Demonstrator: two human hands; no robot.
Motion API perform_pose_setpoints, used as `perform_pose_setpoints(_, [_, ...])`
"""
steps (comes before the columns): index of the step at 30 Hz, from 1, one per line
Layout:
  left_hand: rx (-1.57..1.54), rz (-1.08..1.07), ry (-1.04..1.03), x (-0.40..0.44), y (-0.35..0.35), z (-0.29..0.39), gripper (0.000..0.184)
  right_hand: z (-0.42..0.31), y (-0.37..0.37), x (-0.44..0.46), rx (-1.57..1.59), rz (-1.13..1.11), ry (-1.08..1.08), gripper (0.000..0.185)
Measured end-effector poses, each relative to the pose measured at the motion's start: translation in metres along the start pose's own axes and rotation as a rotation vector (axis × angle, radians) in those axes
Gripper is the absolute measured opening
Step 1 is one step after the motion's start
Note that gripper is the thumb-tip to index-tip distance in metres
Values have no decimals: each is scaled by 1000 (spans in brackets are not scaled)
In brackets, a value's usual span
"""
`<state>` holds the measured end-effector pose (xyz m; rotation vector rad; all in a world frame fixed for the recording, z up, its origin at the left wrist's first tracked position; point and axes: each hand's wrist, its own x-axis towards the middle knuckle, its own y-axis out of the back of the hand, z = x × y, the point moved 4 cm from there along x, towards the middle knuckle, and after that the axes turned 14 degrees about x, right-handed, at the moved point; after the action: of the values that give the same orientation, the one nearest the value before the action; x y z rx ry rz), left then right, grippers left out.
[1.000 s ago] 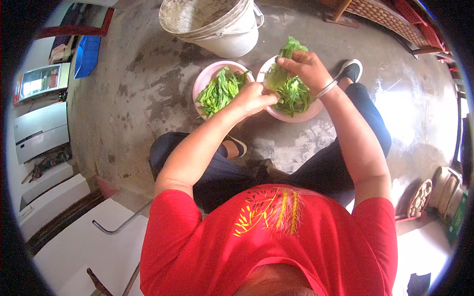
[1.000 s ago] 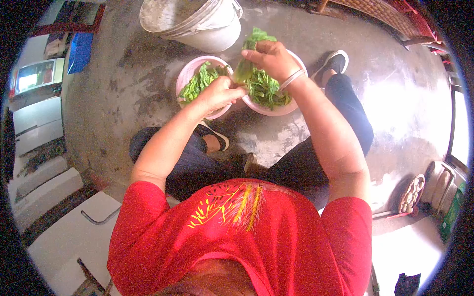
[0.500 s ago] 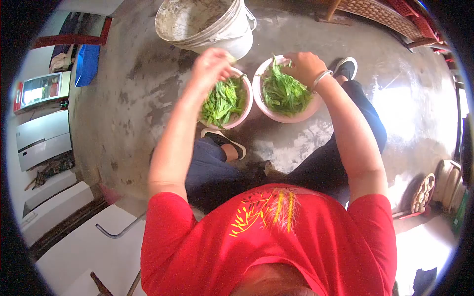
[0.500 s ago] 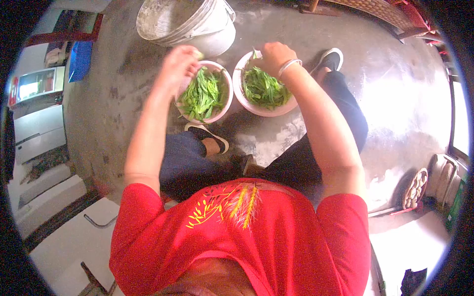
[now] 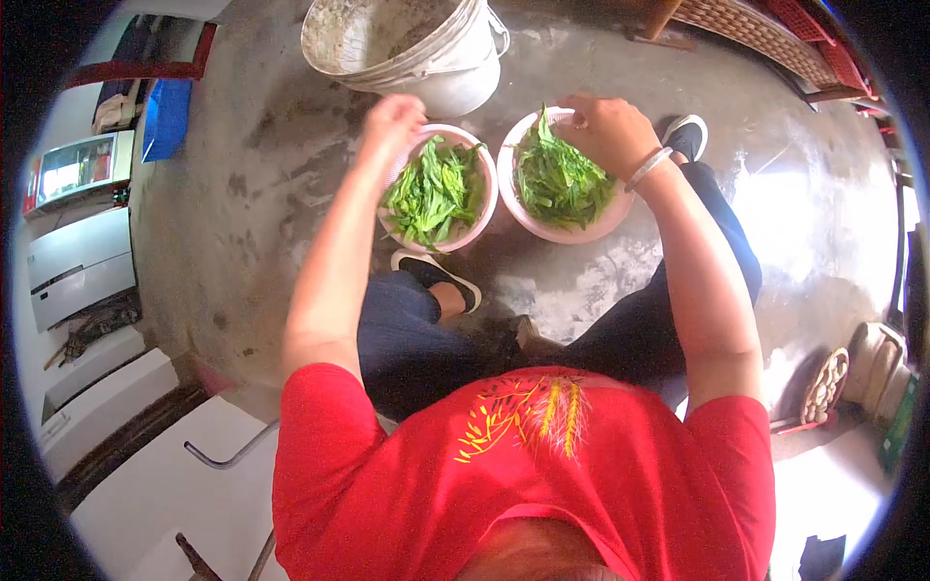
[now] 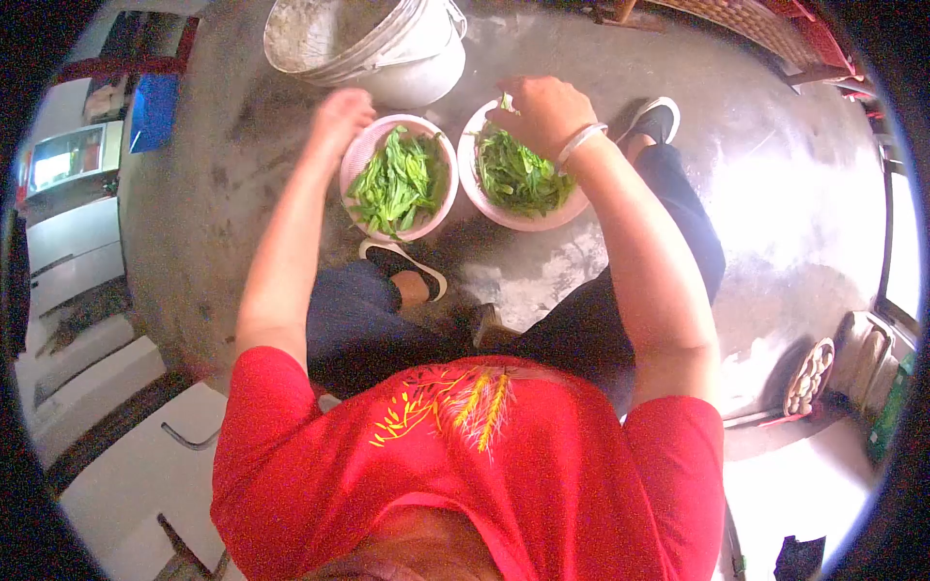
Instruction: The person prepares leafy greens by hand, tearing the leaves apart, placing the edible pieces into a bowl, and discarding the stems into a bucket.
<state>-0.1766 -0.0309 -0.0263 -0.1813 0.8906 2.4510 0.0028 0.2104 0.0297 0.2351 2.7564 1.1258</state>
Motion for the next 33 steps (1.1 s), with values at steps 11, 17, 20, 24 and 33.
perform_pose_setpoints(11, [572, -43, 54, 16, -97, -210, 23, -10, -20, 4, 11, -56, 73, 35])
perform_pose_setpoints(17, [733, 35, 301, 33, -114, -200, 52, -19, -28, 10, -7, -181, -21, 35])
perform_pose_setpoints(20, [744, 71, 303, 35, -121, -191, 57, -24, -29, 12, 16, -209, -20, 35])
perform_pose_setpoints(24, [833, 14, 299, 33, -136, -185, 51, -25, -30, 10, 68, -93, 105, 29])
perform_pose_setpoints(33, [400, -201, 126, 62, -120, -240, 25, -26, -29, 5, 1, -119, 147, 31])
